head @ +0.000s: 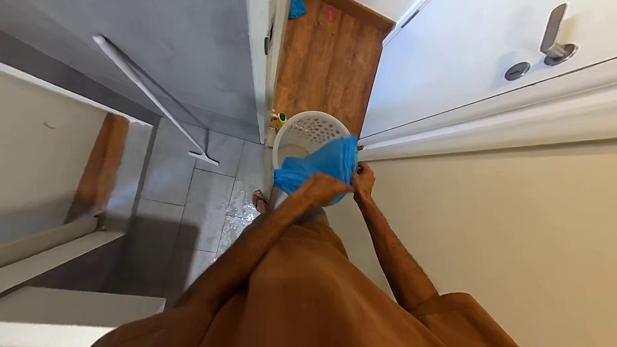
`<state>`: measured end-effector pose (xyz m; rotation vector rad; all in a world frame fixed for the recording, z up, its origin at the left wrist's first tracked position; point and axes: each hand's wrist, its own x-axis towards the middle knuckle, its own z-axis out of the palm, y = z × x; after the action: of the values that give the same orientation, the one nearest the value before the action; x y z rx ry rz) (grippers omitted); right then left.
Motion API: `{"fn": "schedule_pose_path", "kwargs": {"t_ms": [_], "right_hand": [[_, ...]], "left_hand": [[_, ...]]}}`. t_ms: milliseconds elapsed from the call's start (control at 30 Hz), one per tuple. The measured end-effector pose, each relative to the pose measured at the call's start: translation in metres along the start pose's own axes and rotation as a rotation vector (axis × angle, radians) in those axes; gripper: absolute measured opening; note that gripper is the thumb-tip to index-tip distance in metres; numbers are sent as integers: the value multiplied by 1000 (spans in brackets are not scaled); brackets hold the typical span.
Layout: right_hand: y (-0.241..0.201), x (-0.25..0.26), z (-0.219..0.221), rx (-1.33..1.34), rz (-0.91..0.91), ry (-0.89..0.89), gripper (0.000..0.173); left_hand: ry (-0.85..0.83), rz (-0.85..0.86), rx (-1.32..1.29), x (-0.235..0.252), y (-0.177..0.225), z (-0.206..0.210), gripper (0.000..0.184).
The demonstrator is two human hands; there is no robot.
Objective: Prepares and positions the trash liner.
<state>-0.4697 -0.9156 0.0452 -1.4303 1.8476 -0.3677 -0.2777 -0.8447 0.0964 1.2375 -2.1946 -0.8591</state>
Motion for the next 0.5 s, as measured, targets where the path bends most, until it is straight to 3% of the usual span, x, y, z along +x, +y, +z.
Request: {"fn": "schedule_pose_path", "kwargs": {"t_ms": [67, 100, 167, 233, 367, 433, 500], "right_hand": [[4, 18, 6, -22, 126, 88, 27], [15, 29, 9, -17, 203, 129, 30], [44, 56, 18, 8, 350, 180, 39], [68, 84, 28, -43, 433, 179, 43], [82, 151, 66, -217, 559, 138, 51], [93, 200, 91, -213, 628, 118, 53], [108, 252, 115, -139, 682, 114, 51]], "left_hand": [[-17, 55, -119, -6, 5, 15, 43], [60, 14, -162, -15, 5, 16, 40], [283, -205, -181, -32, -5, 10, 32], [352, -502, -138, -41, -25, 6, 27], [-89, -939, -3, -15, -64, 22, 34], [-320, -1064, -9, 16, -92, 44, 35], [-427, -1145, -82, 46, -123, 68, 32]]}}
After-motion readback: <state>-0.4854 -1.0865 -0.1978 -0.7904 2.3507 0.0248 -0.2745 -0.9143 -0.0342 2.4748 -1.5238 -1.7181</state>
